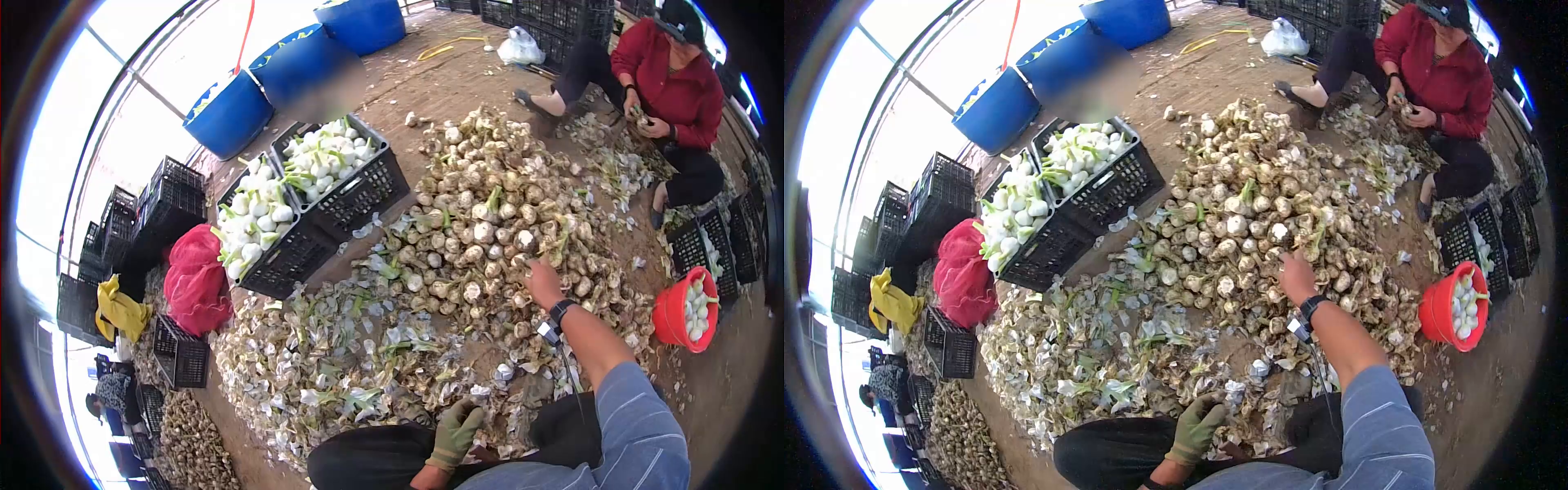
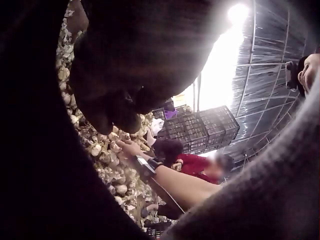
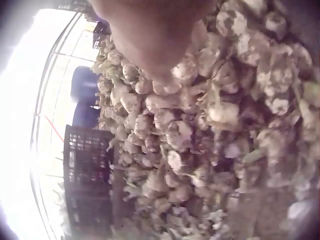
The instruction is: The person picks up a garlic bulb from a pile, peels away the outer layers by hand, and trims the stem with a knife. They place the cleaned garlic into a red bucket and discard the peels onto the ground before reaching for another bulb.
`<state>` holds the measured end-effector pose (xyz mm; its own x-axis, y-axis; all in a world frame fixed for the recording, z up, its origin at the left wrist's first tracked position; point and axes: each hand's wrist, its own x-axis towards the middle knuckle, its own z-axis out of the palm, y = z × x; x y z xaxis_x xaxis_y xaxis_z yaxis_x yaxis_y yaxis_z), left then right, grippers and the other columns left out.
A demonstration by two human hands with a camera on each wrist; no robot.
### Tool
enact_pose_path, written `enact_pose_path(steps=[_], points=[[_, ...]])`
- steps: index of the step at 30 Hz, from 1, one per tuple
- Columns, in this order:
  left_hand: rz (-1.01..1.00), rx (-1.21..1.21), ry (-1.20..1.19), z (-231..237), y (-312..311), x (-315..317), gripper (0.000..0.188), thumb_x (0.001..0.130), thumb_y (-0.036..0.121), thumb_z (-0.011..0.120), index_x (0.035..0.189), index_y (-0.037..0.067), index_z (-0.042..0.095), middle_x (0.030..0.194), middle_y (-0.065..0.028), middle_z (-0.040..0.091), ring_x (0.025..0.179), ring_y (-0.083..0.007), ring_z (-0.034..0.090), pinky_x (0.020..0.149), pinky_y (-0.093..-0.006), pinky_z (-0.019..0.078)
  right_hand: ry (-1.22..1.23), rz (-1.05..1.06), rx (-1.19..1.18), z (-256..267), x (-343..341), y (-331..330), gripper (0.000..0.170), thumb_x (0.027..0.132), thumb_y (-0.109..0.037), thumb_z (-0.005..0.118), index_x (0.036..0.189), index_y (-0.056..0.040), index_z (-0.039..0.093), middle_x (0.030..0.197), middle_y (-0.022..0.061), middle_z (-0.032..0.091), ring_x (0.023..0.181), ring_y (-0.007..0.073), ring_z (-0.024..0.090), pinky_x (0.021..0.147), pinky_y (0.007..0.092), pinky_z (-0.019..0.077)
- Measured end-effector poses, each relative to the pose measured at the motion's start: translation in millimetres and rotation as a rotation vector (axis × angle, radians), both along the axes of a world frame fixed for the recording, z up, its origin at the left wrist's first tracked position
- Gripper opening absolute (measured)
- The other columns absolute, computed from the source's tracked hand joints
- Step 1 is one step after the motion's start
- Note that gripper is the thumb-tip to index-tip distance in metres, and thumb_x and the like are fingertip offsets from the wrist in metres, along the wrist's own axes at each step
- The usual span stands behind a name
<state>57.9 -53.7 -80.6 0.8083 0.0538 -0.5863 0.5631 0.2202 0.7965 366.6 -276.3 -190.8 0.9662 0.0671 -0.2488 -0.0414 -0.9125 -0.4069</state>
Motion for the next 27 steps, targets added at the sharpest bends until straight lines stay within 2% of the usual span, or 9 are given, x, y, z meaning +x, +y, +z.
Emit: enact_pose_path(steps=[5, 7, 9, 11, 13, 17, 22, 24, 27], points=[[0.054, -0.041, 0.010, 7.8, -0.9, 2.7, 0.031, 0.095, 0.015, 0.064, 0.121, -0.001, 0.059, 0.103, -0.0041, 0.063, 0.086, -0.0098, 0.060, 0.075, -0.0257, 0.0522, -0.006, 0.034, 0.196, 8.2, -8.2, -0.5, 0.049, 0.082, -0.032, 0.072, 0.120, -0.0033, 0.061, 0.126, 0.0256, 0.057, 0.108, 0.0389, 0.060, 0.086, 0.0452, 0.0510], [0.088, -0.030, -0.031, 8.8, -3.1, -0.2, 0.035, 0.094, 0.017, 0.066, 0.123, -0.001, 0.058, 0.101, -0.0038, 0.063, 0.086, -0.0096, 0.059, 0.075, -0.0257, 0.0507, 0.013, 0.097, 0.399, 28.8, -36.0, 11.9, 0.050, 0.082, -0.035, 0.069, 0.119, -0.0025, 0.063, 0.097, 0.0178, 0.068, 0.087, 0.0336, 0.066, 0.079, 0.0425, 0.0530], [0.116, 0.056, -0.147, -5.4, -4.6, -0.6, 0.044, 0.093, 0.022, 0.068, 0.127, -0.002, 0.055, 0.099, -0.0033, 0.064, 0.088, -0.0091, 0.058, 0.076, -0.0257, 0.0489, 0.520, -0.007, 0.515, 75.3, -60.0, 34.2, 0.050, 0.085, -0.030, 0.069, 0.122, 0.0016, 0.061, 0.100, 0.0157, 0.067, 0.083, 0.0236, 0.067, 0.072, 0.0381, 0.0561], [0.112, 0.206, -0.192, 56.9, -0.7, 15.0, 0.047, 0.090, 0.018, 0.071, 0.129, -0.002, 0.054, 0.104, -0.0039, 0.063, 0.092, -0.0089, 0.058, 0.079, -0.0255, 0.0500, 0.519, 0.197, 0.616, 91.8, -96.5, 53.8, 0.038, 0.089, -0.024, 0.065, 0.117, 0.0020, 0.058, 0.105, 0.0161, 0.064, 0.090, 0.0221, 0.067, 0.067, 0.0323, 0.0584], [0.219, 0.213, -0.235, 75.2, -5.3, 9.9, 0.049, 0.089, 0.016, 0.072, 0.131, -0.001, 0.052, 0.106, -0.0044, 0.063, 0.094, -0.0094, 0.059, 0.080, -0.0258, 0.0505, 0.728, 0.101, 0.863, 149.7, -146.9, 77.2, 0.038, 0.090, -0.025, 0.065, 0.119, -0.0005, 0.058, 0.102, 0.0116, 0.065, 0.082, 0.0178, 0.066, 0.062, 0.0286, 0.0574], [0.306, -0.045, -0.335, 28.9, 5.2, -8.4, 0.059, 0.089, 0.013, 0.073, 0.138, -0.002, 0.044, 0.114, -0.0069, 0.063, 0.099, -0.0126, 0.061, 0.083, -0.0271, 0.0512, 0.560, 0.227, 1.040, 146.4, -209.8, 83.1, 0.040, 0.087, -0.018, 0.069, 0.121, 0.0006, 0.060, 0.099, 0.0038, 0.067, 0.079, 0.0095, 0.061, 0.064, 0.0257, 0.0516], [0.324, -0.084, -0.420, 37.1, -4.1, -28.6, 0.049, 0.082, 0.002, 0.076, 0.124, -0.001, 0.050, 0.110, -0.0072, 0.064, 0.097, -0.0133, 0.063, 0.086, -0.0277, 0.0527, 0.371, 0.054, 0.981, 136.4, -255.1, 79.6, 0.039, 0.085, -0.018, 0.067, 0.113, 0.0079, 0.061, 0.092, 0.0068, 0.067, 0.080, 0.0104, 0.058, 0.069, 0.0293, 0.0502], [0.278, -0.005, -0.420, 36.3, -4.4, -36.2, 0.050, 0.080, 0.003, 0.078, 0.122, 0.000, 0.050, 0.108, -0.0070, 0.063, 0.096, -0.0131, 0.063, 0.085, -0.0282, 0.0532, 0.238, 0.005, 0.996, 142.9, -269.8, 84.0, 0.042, 0.084, -0.017, 0.064, 0.114, 0.0121, 0.060, 0.091, 0.0085, 0.068, 0.080, 0.0112, 0.059, 0.069, 0.0314, 0.0506], [0.216, 0.225, -0.573, 43.0, -2.7, -45.5, 0.053, 0.078, 0.003, 0.080, 0.120, 0.001, 0.049, 0.104, -0.0073, 0.061, 0.092, -0.0132, 0.062, 0.080, -0.0284, 0.0549, 0.287, -0.070, 1.191, 162.7, -283.7, 86.2, 0.027, 0.084, -0.006, 0.062, 0.109, 0.0038, 0.062, 0.096, 0.0028, 0.065, 0.083, 0.0097, 0.058, 0.071, 0.0263, 0.0499]])
